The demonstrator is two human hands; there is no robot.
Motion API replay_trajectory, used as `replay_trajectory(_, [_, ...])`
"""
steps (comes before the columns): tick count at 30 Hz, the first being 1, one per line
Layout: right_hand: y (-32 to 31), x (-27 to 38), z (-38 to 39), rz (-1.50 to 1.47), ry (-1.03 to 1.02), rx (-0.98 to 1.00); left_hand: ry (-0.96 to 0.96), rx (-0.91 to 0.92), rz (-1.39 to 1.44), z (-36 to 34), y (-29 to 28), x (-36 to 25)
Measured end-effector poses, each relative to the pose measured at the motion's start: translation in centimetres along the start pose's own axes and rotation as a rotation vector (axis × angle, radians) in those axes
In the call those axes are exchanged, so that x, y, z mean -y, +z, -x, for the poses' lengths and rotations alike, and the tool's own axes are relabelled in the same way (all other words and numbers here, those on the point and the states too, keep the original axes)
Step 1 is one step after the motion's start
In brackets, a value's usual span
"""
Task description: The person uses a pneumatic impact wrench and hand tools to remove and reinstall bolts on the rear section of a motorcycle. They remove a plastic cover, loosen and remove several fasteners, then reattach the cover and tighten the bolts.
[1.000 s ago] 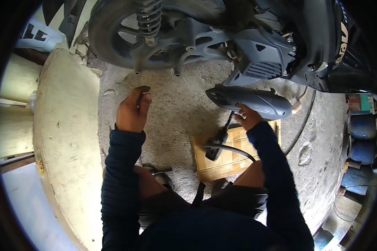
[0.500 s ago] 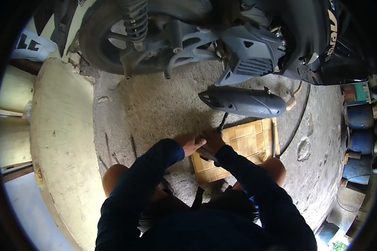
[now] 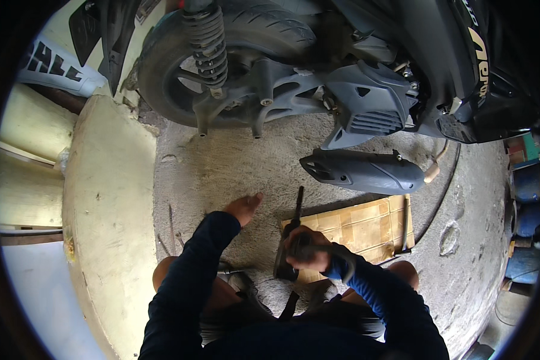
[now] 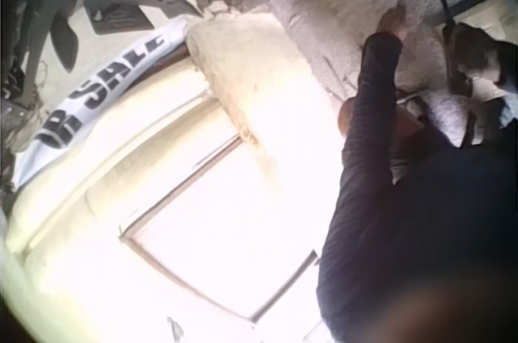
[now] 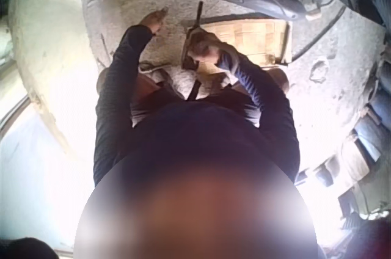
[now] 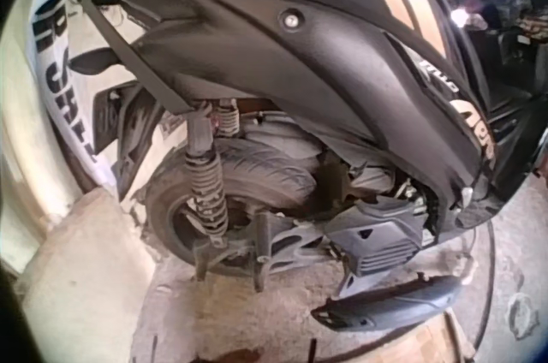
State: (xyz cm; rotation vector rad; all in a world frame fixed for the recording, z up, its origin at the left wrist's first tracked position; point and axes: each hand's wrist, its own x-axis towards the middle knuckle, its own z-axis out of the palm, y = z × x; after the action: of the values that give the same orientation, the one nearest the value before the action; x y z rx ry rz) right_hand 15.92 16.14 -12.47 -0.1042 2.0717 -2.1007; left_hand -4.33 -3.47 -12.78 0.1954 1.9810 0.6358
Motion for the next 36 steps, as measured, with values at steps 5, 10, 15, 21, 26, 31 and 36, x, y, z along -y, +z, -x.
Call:
replay_trajectory(5, [1.3, 7.2, -1.4, 0.101, -0.433, 0.171, 0.034, 0.325, 1.031, 2.7, 5.7, 0.8])
replay_trajectory(10, [-4.3, 8.8, -1.7, 0.328, -0.174, 0.274, 0.218, 0.193, 1.234, 5.8, 3.8, -1.2])
replay_trajectory(15, [-14.4, 14.6, -0.3, 0.244, -0.186, -0.879, 0.147, -0.159, 1.067, 6.5, 1.9, 0.5])
replay_trajectory(21, [-1.5, 11.7, 0.3, 1.309, -0.283, 0.116, 0.109, -0.471, 0.663, 4.5, 3.3, 3.3])
replay_trajectory(26, [-0.4, 2.9, -5.2, 1.445, -0.409, -0.143, 0.346, -0.484, 0.546, 7.4, 4.4, 1.6])
replay_trajectory(31, [-2.2, 3.4, -5.9, 1.224, -0.607, -0.089, 0.427, -0.461, 0.766, 8.5, 2.6, 0.1])
replay_trajectory(36, [0.0, 2.2, -5.0, 1.257, -0.462, 0.001, 0.345, -0.422, -0.041, 6.2, -5.6, 4.2])
